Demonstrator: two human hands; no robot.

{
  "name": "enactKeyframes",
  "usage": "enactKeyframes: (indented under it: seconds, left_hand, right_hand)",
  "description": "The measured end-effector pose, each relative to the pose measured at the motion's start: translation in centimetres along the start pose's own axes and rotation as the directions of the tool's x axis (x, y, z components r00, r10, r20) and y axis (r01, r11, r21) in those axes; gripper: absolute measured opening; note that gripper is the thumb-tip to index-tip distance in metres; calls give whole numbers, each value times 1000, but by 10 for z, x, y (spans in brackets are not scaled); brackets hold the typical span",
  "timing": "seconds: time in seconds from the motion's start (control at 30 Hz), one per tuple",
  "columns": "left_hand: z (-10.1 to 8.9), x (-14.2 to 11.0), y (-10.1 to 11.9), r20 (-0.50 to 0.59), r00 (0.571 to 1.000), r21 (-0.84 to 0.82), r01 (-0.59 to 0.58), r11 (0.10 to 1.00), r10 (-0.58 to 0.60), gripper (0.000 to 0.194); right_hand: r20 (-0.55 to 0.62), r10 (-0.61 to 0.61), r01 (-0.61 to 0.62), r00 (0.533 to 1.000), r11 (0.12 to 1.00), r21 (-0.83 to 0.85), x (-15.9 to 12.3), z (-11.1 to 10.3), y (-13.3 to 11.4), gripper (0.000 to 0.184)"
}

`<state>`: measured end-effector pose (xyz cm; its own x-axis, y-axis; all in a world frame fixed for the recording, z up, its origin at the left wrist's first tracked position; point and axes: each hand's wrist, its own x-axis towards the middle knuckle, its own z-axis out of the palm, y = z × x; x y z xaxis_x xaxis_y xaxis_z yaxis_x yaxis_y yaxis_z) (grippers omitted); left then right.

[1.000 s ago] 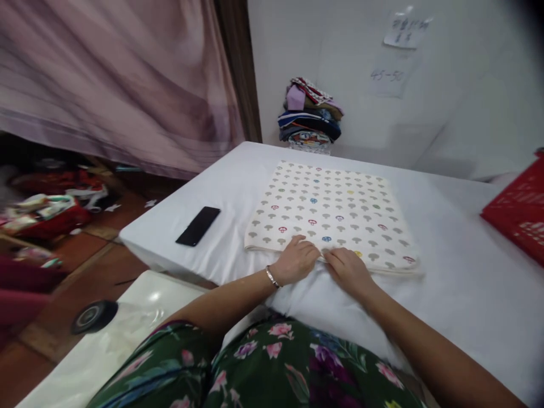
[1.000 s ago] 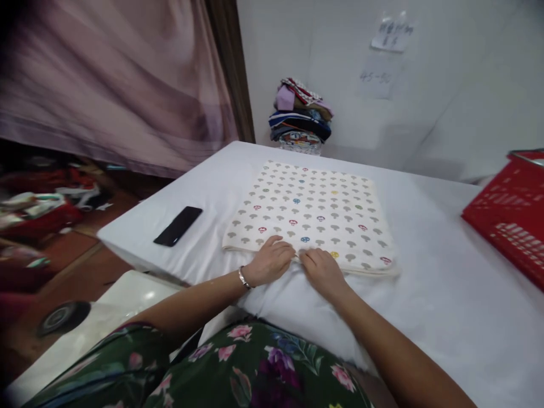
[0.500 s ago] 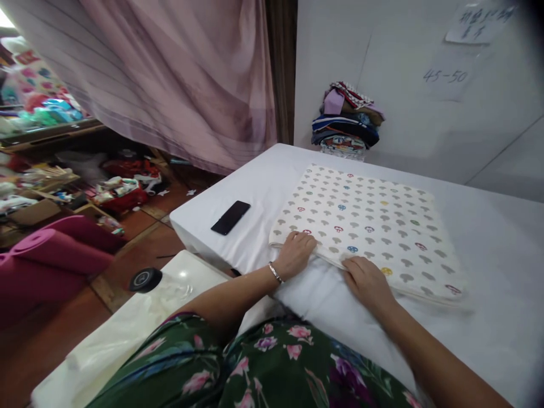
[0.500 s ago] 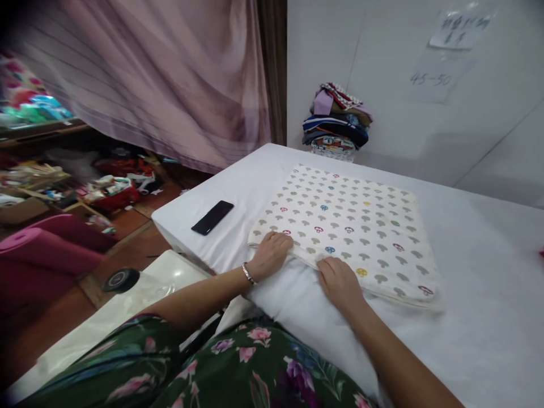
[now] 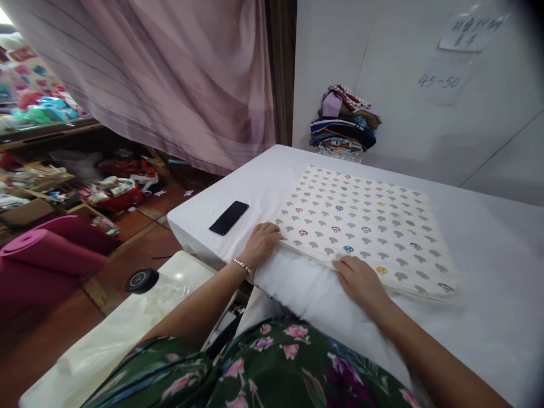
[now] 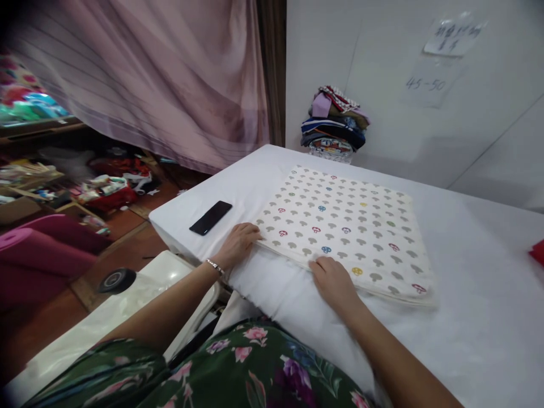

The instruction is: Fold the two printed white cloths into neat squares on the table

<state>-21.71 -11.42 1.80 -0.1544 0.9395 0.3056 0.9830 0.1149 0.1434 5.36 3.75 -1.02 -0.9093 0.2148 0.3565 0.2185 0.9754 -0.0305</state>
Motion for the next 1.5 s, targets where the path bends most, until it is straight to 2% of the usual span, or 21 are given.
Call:
enactKeyframes:
  seconds: [0.13, 0.27, 0.37, 0.47, 0.6, 0.63, 0.7, 0.77, 0.83, 0.87, 0.97, 1.03, 1.1, 1.2, 1.27, 1.3, 1.33, 1.4, 1.43, 1.5]
  left_hand:
    - [-6, 2, 0, 17, 1000, -1, -8, 1000, 8, 38]
    - [-8, -3, -9, -3, 999, -27, -41, 999, 41, 38]
    - [-3, -8, -22, -39, 999, -61, -29, 998, 27, 37]
    - [-4, -9, -28, -24, 1000, -99, 12, 995, -15, 35]
    - [-25, 6, -18, 122, 988, -253, 128, 959, -99, 29]
    - [-29, 13, -12, 135, 985, -302, 146, 942, -110, 27]
    - [-32, 28, 0, 73, 993, -350, 111, 930, -91, 27]
    - [-24, 42, 8, -11, 1000, -284, -12, 959, 9, 33]
    - [-5, 51, 8, 6, 995, -140, -96, 985, 98, 41]
    - [7, 54, 4, 51, 993, -73, -100, 992, 104, 45]
    - [36, 55, -12, 151, 988, 43, -20, 999, 13, 54]
    - [44, 55, -24, 206, 978, 59, 23, 998, -35, 58]
    - [45, 57, -32, 270, 962, 54, 33, 998, -46, 55]
    - [40, 61, -38, 282, 959, 67, -26, 997, 6, 41]
    - [39, 63, -39, 231, 972, 109, -69, 992, 43, 36]
    - [39, 63, -39, 212, 976, 131, -71, 989, 42, 35]
    - [40, 63, -38, 200, 979, 147, -62, 987, 32, 36]
    - [44, 62, -36, 192, 981, 160, -11, 987, -20, 44]
    - [45, 62, -34, 186, 981, 159, 22, 987, -51, 51]
    - [48, 61, -32, 189, 977, 146, 73, 986, -101, 61]
  right_hand:
    - [-37, 15, -17, 999, 999, -49, 5, 4, -4, 20]
    - [-69, 3, -7, 998, 998, -63, 6, 11, -5, 18]
    - [-75, -21, 17, 997, 999, -47, 5, 15, -4, 18]
    - [-55, -13, 11, 998, 999, -42, 5, 16, -5, 17]
    - [-25, -4, 3, 1000, 999, -43, 8, 12, -9, 17]
    - [-28, -2, 1, 1000, 999, -38, 9, 11, -10, 17]
    - [-34, 2, -3, 999, 1000, -29, 12, 11, -11, 17]
    - [-41, 8, -10, 999, 999, -38, 13, 13, -11, 15]
    - [-45, 12, -15, 999, 998, -64, 12, 17, -11, 13]
    - [-45, 16, -19, 999, 997, -73, 11, 19, -11, 13]
    - [-5, 63, -63, 998, 996, -63, 8, 18, -13, 14]
    - [74, 114, -115, 991, 993, 7, 10, 8, -16, 14]
    - [162, 151, -175, 975, 973, 147, 16, -10, -15, 18]
    - [189, 230, -281, 955, 904, 321, 28, -40, 4, 34]
    - [180, 351, -391, 919, 871, 297, 31, -51, 33, 46]
    - [197, 423, -462, 885, 854, 241, 29, -53, 51, 52]
    - [223, 501, -539, 836, 827, 163, 23, -51, 69, 58]
    - [288, 665, -688, 689, 725, -30, 6, -41, 105, 63]
    - [291, 716, -725, 635, 682, -97, -5, -34, 119, 64]
    - [260, 754, -737, 603, 651, -182, -25, -18, 138, 65]
